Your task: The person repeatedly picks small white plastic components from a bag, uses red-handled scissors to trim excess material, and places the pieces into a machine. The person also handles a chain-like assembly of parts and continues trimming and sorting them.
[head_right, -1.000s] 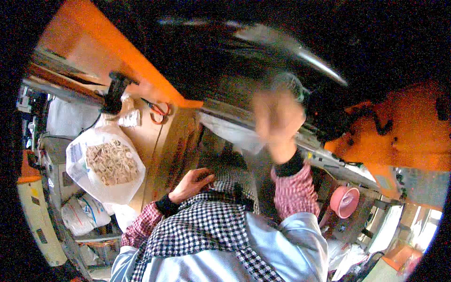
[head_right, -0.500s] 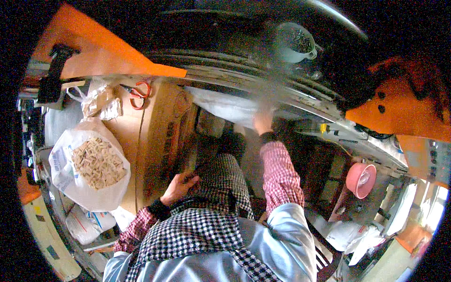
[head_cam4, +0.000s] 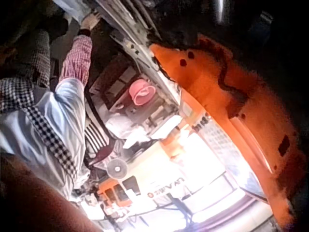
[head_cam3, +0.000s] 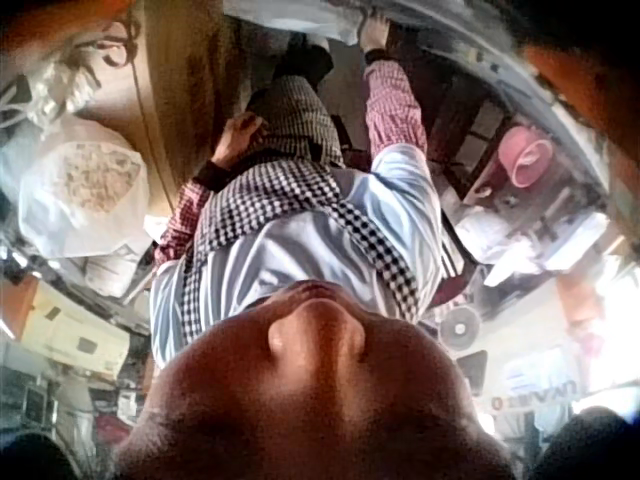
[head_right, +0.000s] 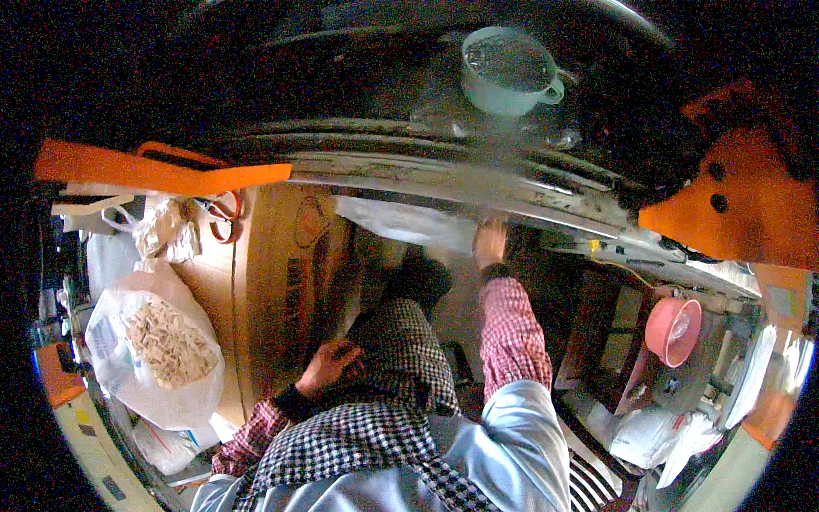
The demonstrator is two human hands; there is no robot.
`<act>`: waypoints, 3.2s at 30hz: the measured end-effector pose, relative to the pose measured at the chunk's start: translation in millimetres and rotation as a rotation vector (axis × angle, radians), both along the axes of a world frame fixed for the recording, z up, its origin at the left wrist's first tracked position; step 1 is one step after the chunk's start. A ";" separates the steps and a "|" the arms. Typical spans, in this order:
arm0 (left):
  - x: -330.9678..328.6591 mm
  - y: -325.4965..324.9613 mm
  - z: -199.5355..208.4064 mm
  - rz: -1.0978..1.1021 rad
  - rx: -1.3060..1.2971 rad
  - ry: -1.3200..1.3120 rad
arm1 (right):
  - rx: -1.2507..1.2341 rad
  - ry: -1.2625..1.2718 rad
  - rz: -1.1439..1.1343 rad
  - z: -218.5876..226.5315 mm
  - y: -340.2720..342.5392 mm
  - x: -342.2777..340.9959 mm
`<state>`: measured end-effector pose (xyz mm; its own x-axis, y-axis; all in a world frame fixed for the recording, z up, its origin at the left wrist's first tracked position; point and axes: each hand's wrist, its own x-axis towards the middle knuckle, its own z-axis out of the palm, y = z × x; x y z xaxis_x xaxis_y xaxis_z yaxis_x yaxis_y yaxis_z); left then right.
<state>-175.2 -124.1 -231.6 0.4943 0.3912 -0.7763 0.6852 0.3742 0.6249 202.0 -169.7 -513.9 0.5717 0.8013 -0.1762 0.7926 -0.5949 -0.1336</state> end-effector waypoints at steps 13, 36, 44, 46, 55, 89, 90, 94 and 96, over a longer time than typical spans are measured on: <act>24.3 8.2 -14.0 -0.076 0.091 0.044 | 0.258 0.043 0.088 -44.9 43.3 16.0; 8.4 11.6 -105.4 0.318 0.067 -0.137 | -0.127 -0.110 0.220 -113.9 252.9 67.9; 15.6 20.7 -82.7 0.222 0.205 -0.028 | -0.126 -0.114 0.209 -116.0 249.7 68.4; 13.7 22.2 -84.5 0.239 0.165 -0.046 | -0.106 -0.114 0.209 -109.0 242.0 64.6; 31.3 23.0 0.4 0.194 0.302 -0.184 | 0.154 -0.029 0.373 36.7 150.8 -26.3; -43.7 12.1 206.8 1.378 0.605 -0.742 | 0.184 1.706 1.074 486.4 153.0 -235.1; -40.0 8.6 205.6 1.396 0.653 -0.726 | 0.205 1.538 1.219 495.9 153.3 -233.6; -32.6 -2.2 195.8 1.425 0.811 -0.713 | 0.415 1.168 1.542 493.0 158.2 -235.9; -32.5 -4.4 196.7 1.481 0.798 -0.745 | 0.399 1.195 1.567 495.4 160.3 -234.4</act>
